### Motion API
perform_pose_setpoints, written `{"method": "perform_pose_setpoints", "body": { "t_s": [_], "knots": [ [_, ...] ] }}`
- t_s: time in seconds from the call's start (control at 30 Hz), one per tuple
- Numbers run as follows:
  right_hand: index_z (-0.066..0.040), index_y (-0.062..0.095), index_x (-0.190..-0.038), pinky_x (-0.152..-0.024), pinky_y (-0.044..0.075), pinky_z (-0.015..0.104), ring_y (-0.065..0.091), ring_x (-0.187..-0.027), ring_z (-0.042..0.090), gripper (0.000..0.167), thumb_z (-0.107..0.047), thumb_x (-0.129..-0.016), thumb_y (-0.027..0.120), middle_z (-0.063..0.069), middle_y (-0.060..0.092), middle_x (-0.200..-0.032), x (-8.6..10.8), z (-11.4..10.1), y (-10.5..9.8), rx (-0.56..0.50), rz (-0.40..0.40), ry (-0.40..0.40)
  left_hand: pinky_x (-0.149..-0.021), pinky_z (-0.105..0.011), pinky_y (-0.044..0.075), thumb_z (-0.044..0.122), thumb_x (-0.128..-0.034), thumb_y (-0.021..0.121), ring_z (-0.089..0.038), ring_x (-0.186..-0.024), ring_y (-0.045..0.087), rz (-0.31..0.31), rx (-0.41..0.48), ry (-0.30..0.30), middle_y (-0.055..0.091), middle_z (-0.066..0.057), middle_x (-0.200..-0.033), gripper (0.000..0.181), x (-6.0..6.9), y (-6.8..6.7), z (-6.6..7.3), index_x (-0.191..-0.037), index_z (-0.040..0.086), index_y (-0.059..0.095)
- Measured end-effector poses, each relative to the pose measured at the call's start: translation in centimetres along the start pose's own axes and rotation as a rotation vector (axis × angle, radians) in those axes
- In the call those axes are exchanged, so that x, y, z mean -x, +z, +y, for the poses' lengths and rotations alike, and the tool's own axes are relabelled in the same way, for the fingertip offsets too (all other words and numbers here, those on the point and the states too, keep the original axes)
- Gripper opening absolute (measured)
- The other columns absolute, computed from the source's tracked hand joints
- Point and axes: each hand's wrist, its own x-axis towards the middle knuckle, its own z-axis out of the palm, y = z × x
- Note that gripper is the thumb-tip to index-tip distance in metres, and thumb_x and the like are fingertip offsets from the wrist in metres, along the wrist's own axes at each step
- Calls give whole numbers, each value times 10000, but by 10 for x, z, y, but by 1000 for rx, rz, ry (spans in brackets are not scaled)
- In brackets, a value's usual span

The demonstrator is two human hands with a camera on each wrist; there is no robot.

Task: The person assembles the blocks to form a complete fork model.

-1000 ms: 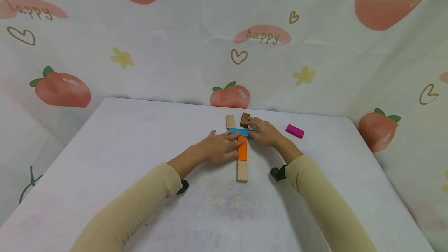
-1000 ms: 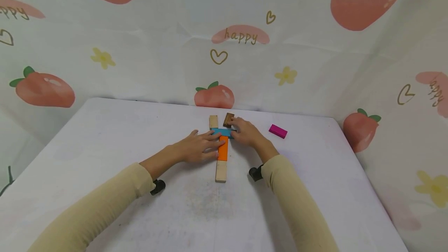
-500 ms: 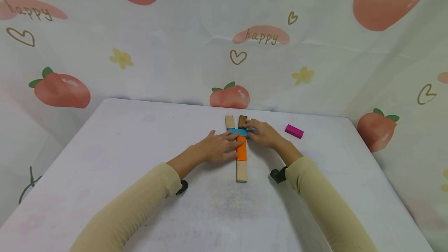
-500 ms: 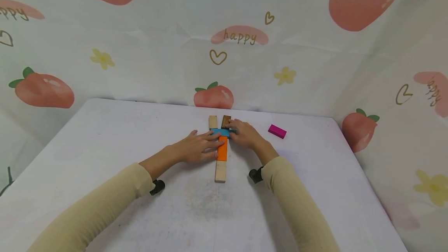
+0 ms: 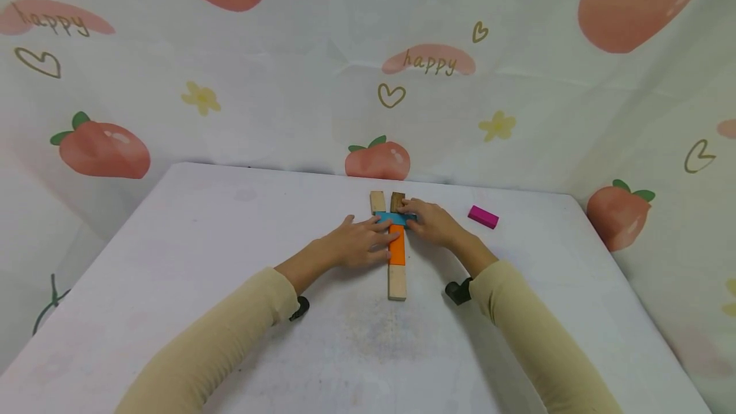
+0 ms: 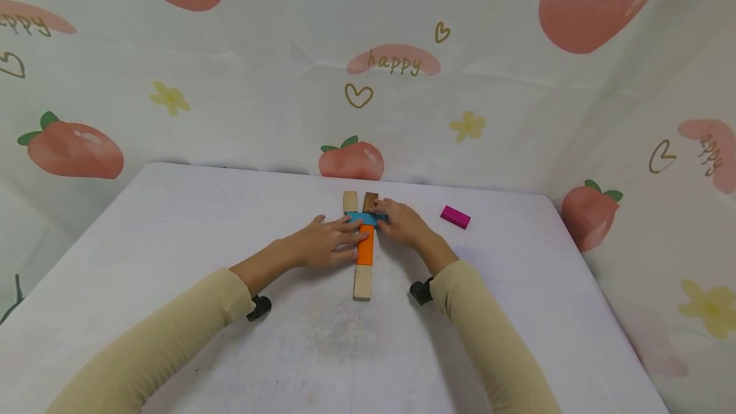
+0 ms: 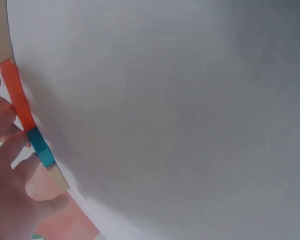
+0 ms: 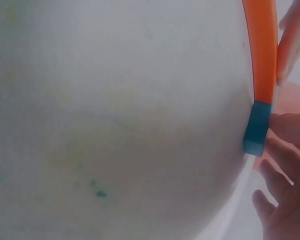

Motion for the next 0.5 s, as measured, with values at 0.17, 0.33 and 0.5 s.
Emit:
{"method": "perform_pose_setpoints", "body": {
  "t_s": [0.17,0.33,0.5],
  "knots": [
    [9,611,-1315,-1130,299,559,386,-1404,404,351,-76,-976,584,200,481,-1480,-2,1,0,12,-7,1,-1081,-701,254,518,-1023,452,-300,-1488,259,2,-2,5,310,-16,-1610,543,0,0,0,-1505,268,463],
    [9,639,-1275,-1118,319,562,421,-1375,419,322,-75,-966,599,203,500,-1462,-3,-1,-1,39,-3,-5,-1080,-698,260,515,-1024,452,-301,-1486,265,1,-6,4,309,-14,-1611,544,0,0,0,-1507,265,460],
    [3,647,-1280,-1127,295,575,384,-1402,415,326,-75,-967,604,200,501,-1463,-3,-3,-1,50,-8,1,-1077,-700,262,513,-1026,450,-305,-1487,262,-3,-9,4,309,-17,-1611,540,0,0,0,-1506,267,462]
  ]
}}
